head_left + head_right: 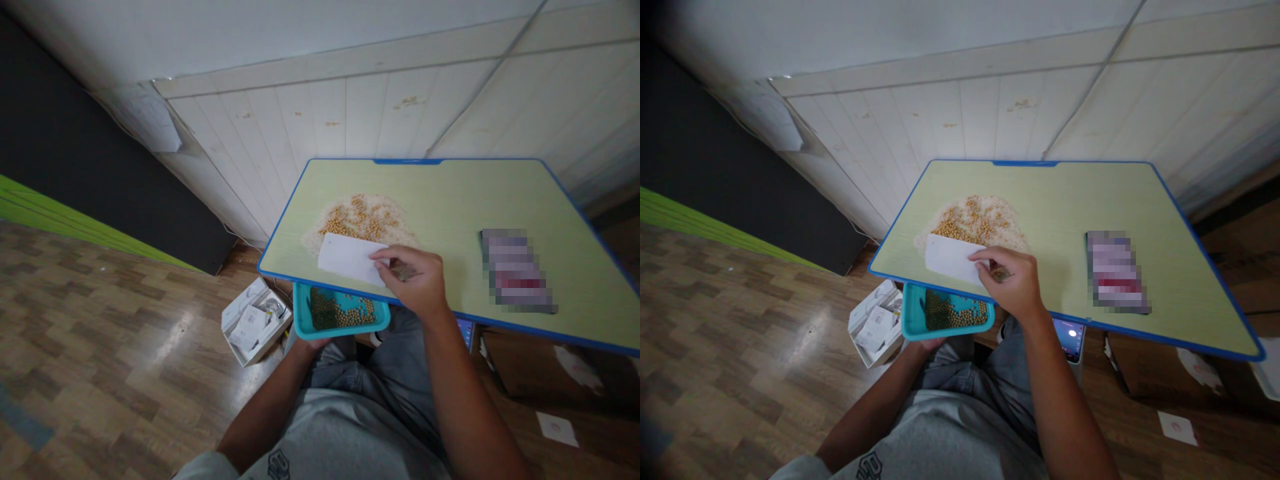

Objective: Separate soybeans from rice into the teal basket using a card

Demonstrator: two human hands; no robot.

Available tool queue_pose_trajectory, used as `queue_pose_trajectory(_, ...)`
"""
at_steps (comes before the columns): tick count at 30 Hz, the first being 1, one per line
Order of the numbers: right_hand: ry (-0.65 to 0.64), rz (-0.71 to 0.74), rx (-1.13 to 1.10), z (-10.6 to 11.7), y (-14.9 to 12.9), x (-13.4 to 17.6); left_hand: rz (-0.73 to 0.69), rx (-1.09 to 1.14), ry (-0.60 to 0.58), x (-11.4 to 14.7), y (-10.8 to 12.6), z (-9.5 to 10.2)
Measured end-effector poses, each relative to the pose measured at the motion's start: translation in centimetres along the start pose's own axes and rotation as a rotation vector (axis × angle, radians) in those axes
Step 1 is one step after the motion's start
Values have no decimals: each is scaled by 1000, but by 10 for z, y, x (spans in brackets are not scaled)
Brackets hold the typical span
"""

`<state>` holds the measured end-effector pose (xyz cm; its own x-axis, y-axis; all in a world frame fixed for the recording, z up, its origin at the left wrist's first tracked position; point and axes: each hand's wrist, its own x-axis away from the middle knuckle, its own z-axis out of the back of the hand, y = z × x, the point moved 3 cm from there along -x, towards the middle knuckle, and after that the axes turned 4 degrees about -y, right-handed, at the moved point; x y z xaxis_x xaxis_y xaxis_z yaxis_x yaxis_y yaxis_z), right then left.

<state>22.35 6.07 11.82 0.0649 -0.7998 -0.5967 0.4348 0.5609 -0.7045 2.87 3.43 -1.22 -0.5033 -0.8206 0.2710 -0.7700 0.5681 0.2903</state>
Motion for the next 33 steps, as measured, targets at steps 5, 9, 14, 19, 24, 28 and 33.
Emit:
queue_pose_trajectory(5,155,-96,4,2,10,5,-9,26,-13,6,3,-2)
queue_pose_trajectory(9,172,-101,16,2,9,4,-6,40,-19,6,4,0)
queue_pose_trajectory(14,173,-92,42,3,6,3,-30,29,29,6,3,0)
queue_pose_trajectory(19,156,-71,39,2,5,2,-32,34,32,8,3,-3)
queue_pose_trajectory(24,144,-84,35,2,5,2,-32,5,74,9,3,-2)
queue_pose_trajectory(28,165,-75,26,3,5,2,-24,9,64,8,3,-8)
queue_pose_trajectory(33,131,-71,32,3,6,2,-19,17,70,7,3,-12)
